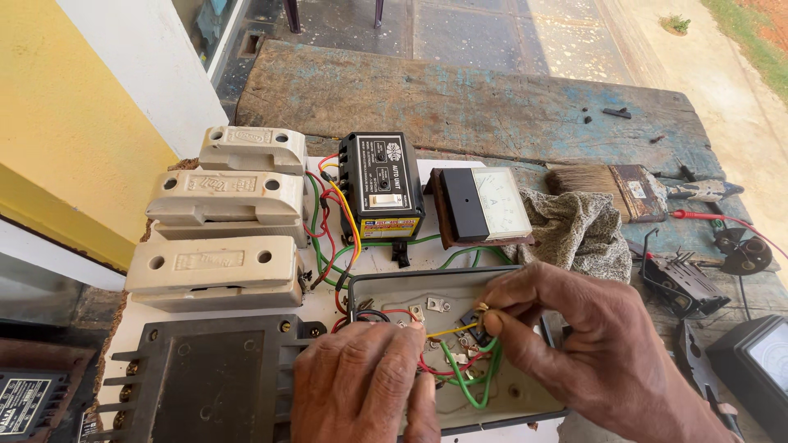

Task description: The person wires and secures components inside an electrical box using a screwdriver and by hand. They handle wires, terminals, and small screws while assembling the unit on a workbench.

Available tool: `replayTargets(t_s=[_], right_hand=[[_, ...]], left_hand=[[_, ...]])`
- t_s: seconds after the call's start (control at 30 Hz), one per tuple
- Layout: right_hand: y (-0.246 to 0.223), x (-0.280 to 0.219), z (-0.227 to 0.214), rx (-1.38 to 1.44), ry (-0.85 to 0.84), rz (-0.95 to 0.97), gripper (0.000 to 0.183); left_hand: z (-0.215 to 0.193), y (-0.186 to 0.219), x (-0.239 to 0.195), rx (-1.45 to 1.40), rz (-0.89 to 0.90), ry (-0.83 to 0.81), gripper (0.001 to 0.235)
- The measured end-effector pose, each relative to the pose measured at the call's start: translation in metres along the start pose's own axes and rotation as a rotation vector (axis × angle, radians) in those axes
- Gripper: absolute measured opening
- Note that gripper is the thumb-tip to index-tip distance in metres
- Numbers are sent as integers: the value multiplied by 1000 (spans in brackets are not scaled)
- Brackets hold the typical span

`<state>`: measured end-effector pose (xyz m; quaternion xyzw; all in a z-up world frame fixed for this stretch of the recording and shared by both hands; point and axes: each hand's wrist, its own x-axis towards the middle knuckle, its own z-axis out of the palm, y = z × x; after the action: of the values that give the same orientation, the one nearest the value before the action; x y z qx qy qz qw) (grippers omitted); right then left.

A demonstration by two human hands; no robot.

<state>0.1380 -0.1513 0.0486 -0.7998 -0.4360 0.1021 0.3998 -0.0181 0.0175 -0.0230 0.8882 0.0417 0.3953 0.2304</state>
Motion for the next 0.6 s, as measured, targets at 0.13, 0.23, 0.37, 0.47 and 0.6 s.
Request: replayTargets(t_s=[0.13, 0.23, 0.37, 0.47, 0.6], right_hand=[[8, -31, 5, 169, 64, -43, 12], [18, -51, 6, 248, 142, -119, 15], [32, -69, -2, 496, 123, -97, 15], [39, -82, -3, 705, 119, -13, 17], [51, -93, -8, 751, 128, -17, 19]], left_hand=[[18, 24, 12, -62, 93, 42, 40], [32, 39, 8, -230, -4, 16, 29], [50, 51, 0, -429, -124, -71, 27], [59, 59, -3, -472, -150, -93, 23], [70, 69, 1, -496, -130, -66, 23]])
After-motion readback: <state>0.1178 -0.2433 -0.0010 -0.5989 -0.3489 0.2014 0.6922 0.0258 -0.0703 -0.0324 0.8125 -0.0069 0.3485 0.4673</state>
